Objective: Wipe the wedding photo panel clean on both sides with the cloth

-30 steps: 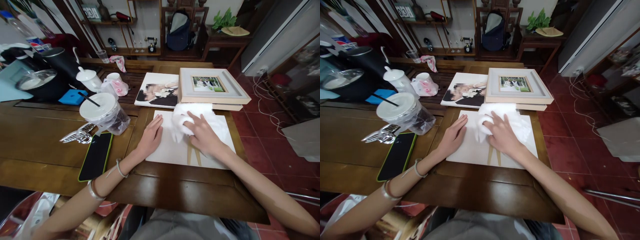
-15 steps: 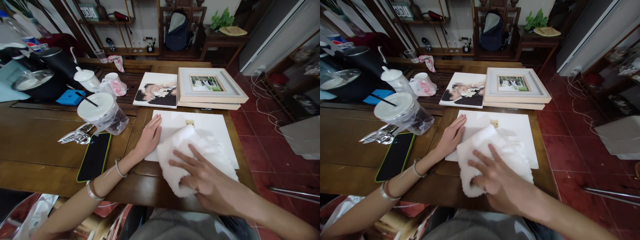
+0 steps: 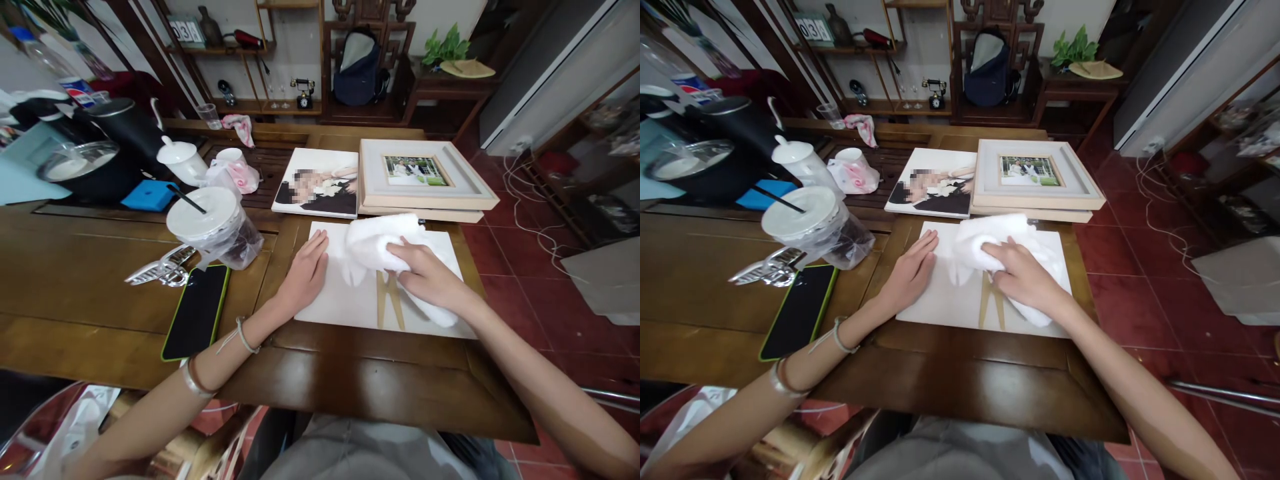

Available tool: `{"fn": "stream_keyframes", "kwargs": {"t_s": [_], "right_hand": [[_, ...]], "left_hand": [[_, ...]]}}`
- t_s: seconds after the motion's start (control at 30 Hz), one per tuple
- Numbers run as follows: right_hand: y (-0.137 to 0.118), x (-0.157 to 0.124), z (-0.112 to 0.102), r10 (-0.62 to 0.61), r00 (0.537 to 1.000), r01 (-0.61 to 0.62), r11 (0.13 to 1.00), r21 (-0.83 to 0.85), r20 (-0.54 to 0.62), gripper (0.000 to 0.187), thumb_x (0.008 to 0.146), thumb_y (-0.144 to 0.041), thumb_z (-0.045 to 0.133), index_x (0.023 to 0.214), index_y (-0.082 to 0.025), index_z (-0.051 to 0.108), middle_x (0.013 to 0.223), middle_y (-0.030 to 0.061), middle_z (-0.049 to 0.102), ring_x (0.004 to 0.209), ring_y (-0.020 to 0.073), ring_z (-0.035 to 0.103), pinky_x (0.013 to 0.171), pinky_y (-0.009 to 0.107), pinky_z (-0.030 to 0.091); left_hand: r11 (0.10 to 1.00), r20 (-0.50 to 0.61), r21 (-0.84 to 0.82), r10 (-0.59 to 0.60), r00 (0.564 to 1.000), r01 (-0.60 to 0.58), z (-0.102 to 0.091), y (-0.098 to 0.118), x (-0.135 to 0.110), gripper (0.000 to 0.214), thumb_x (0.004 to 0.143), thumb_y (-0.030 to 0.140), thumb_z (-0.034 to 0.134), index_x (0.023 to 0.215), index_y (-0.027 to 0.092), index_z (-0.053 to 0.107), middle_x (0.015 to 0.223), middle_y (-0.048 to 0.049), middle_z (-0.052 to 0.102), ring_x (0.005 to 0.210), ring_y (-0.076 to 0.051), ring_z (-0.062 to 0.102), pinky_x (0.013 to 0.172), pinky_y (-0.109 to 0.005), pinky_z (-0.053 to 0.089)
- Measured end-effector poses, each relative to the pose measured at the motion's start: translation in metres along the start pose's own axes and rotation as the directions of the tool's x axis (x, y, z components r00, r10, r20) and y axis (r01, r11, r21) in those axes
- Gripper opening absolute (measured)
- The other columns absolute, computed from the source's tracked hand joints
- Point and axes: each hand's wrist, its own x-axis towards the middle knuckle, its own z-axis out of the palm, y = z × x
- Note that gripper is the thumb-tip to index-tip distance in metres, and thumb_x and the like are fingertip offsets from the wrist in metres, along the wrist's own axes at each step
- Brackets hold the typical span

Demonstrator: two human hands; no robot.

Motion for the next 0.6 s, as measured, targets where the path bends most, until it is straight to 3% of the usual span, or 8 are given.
{"fn": "stream_keyframes", "kwargs": {"t_s": [0.07, 0.13, 0.17, 0.23, 0.33, 0.4, 0.5, 0.6], "right_hand": [[-0.012, 0.010, 0.010, 0.039, 0.999, -0.039, 0.996, -0.079, -0.007, 0.034, 0.066, -0.005, 0.039, 0.093, -0.017, 0.055, 0.099, 0.0089, 0.064, 0.110, 0.0257, 0.057, 0.108, 0.059, 0.026], [-0.025, 0.016, 0.021, 0.056, 0.998, -0.057, 0.985, -0.165, -0.009, 0.044, 0.067, -0.005, 0.041, 0.107, -0.015, 0.056, 0.129, 0.0167, 0.054, 0.136, 0.0329, 0.033, 0.107, 0.067, 0.018], [-0.031, 0.017, 0.026, 0.033, 0.999, -0.032, 0.981, -0.192, 0.006, 0.047, 0.067, -0.005, 0.042, 0.111, -0.015, 0.057, 0.138, 0.0173, 0.048, 0.141, 0.0343, 0.023, 0.106, 0.070, 0.014], [-0.039, 0.016, 0.034, -0.078, 0.994, 0.091, 0.975, -0.202, 0.075, 0.046, 0.067, -0.006, 0.044, 0.110, -0.017, 0.059, 0.145, 0.0152, 0.041, 0.143, 0.0340, 0.016, 0.106, 0.071, 0.006], [-0.044, 0.011, 0.040, -0.312, 0.928, 0.339, 0.934, -0.111, 0.205, 0.040, 0.067, -0.009, 0.048, 0.103, -0.018, 0.062, 0.146, 0.0118, 0.040, 0.144, 0.0300, 0.017, 0.110, 0.067, 0.002], [-0.044, 0.006, 0.039, -0.417, 0.877, 0.438, 0.898, -0.041, 0.240, 0.037, 0.067, -0.009, 0.048, 0.100, -0.019, 0.062, 0.144, 0.0099, 0.043, 0.144, 0.0262, 0.019, 0.111, 0.063, 0.003], [-0.045, -0.002, 0.028, -0.485, 0.832, 0.491, 0.870, 0.049, 0.268, 0.035, 0.065, -0.005, 0.047, 0.094, -0.019, 0.061, 0.134, 0.0079, 0.054, 0.142, 0.0210, 0.026, 0.114, 0.057, 0.005], [-0.046, -0.015, 0.011, -0.472, 0.824, 0.452, 0.881, 0.138, 0.313, 0.039, 0.061, 0.000, 0.043, 0.091, -0.019, 0.061, 0.123, 0.0059, 0.061, 0.133, 0.0184, 0.041, 0.117, 0.049, 0.011]], "left_hand": [[1.000, -0.005, -0.016, -0.004, 1.000, 0.004, 0.000, 0.001, 0.000, 0.049, 0.099, 0.032, 0.028, 0.131, 0.004, 0.050, 0.144, -0.0178, 0.043, 0.139, -0.023, 0.033, 0.116, -0.045, 0.027], [0.999, -0.022, -0.048, -0.010, 1.000, 0.009, -0.002, 0.003, 0.000, 0.050, 0.099, 0.034, 0.026, 0.131, 0.005, 0.050, 0.143, -0.0171, 0.044, 0.139, -0.022, 0.034, 0.116, -0.045, 0.027], [0.998, -0.033, -0.067, -0.014, 0.999, 0.012, -0.002, 0.004, 0.000, 0.050, 0.099, 0.034, 0.025, 0.132, 0.005, 0.050, 0.143, -0.0167, 0.044, 0.139, -0.022, 0.035, 0.116, -0.044, 0.027], [0.993, -0.059, -0.115, -0.029, 0.998, 0.022, -0.004, 0.006, -0.001, 0.051, 0.100, 0.035, 0.025, 0.133, 0.006, 0.049, 0.144, -0.0154, 0.043, 0.138, -0.020, 0.036, 0.116, -0.042, 0.027], [0.979, -0.121, -0.195, -0.077, 0.990, 0.052, -0.006, 0.008, -0.001, 0.050, 0.100, 0.036, 0.027, 0.133, 0.008, 0.050, 0.143, -0.0140, 0.045, 0.135, -0.019, 0.040, 0.116, -0.038, 0.029], [0.970, -0.153, -0.231, -0.112, 0.982, 0.075, -0.006, 0.008, -0.002, 0.049, 0.099, 0.037, 0.028, 0.130, 0.009, 0.053, 0.141, -0.0131, 0.049, 0.133, -0.019, 0.044, 0.114, -0.038, 0.032], [0.970, -0.166, -0.229, -0.124, 0.978, 0.084, -0.007, 0.009, -0.002, 0.047, 0.099, 0.038, 0.029, 0.127, 0.012, 0.056, 0.136, -0.0109, 0.054, 0.129, -0.019, 0.048, 0.112, -0.039, 0.036], [0.983, -0.169, -0.175, -0.084, 0.982, 0.054, -0.009, 0.010, -0.002, 0.045, 0.099, 0.035, 0.029, 0.126, 0.013, 0.057, 0.133, -0.0099, 0.057, 0.126, -0.019, 0.051, 0.110, -0.039, 0.038]]}}
